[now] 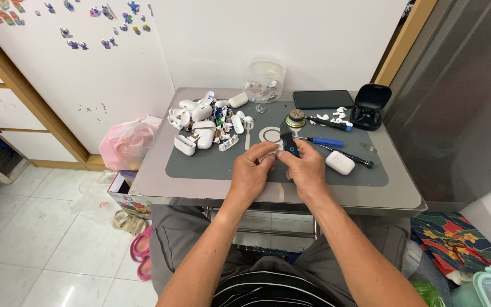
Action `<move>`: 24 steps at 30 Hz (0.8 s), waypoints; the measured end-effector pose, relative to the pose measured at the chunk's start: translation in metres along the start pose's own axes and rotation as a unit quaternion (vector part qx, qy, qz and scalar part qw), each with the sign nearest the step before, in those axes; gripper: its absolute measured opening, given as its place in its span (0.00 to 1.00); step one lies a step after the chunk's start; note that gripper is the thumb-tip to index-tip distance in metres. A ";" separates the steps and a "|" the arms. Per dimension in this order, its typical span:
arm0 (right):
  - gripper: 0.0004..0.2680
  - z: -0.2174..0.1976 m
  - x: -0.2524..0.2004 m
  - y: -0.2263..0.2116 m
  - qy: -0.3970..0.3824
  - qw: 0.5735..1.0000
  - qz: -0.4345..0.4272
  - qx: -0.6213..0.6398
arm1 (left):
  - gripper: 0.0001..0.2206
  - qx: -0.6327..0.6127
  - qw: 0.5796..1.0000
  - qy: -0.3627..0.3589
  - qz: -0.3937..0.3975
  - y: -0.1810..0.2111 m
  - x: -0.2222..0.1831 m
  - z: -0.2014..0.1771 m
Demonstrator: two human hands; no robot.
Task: Disassembling and repairing small wireless earbuds using precision tools on a repair mat
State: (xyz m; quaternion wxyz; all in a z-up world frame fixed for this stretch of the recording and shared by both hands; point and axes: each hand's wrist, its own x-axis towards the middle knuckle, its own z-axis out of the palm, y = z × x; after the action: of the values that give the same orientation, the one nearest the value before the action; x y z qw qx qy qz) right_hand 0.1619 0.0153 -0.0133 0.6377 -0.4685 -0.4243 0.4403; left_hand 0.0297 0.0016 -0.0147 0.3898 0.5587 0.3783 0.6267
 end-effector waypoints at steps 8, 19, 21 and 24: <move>0.11 0.005 -0.014 -0.012 0.027 0.994 -0.046 -0.099 | 0.22 0.048 0.995 -0.039 -0.078 0.017 0.004 0.000; 0.19 0.001 -0.027 -0.018 -0.028 0.956 -0.053 -0.287 | 0.22 -0.270 0.948 -0.009 -0.167 0.019 0.016 -0.023; 0.15 -0.008 -0.010 0.015 -0.049 0.951 -0.068 -0.298 | 0.23 -0.310 0.930 -0.014 -0.197 0.019 0.016 -0.026; 0.08 0.005 -0.039 -0.022 -0.038 0.938 -0.122 -0.322 | 0.20 -0.310 0.928 0.038 -0.202 -0.012 0.027 -0.028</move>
State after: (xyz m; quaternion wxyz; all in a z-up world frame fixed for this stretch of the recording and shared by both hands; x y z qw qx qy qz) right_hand 0.1512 -0.0249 0.0035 0.4850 -0.5761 -0.6213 0.2162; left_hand 0.0010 0.0298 -0.0175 0.6474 0.2976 0.2840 0.6416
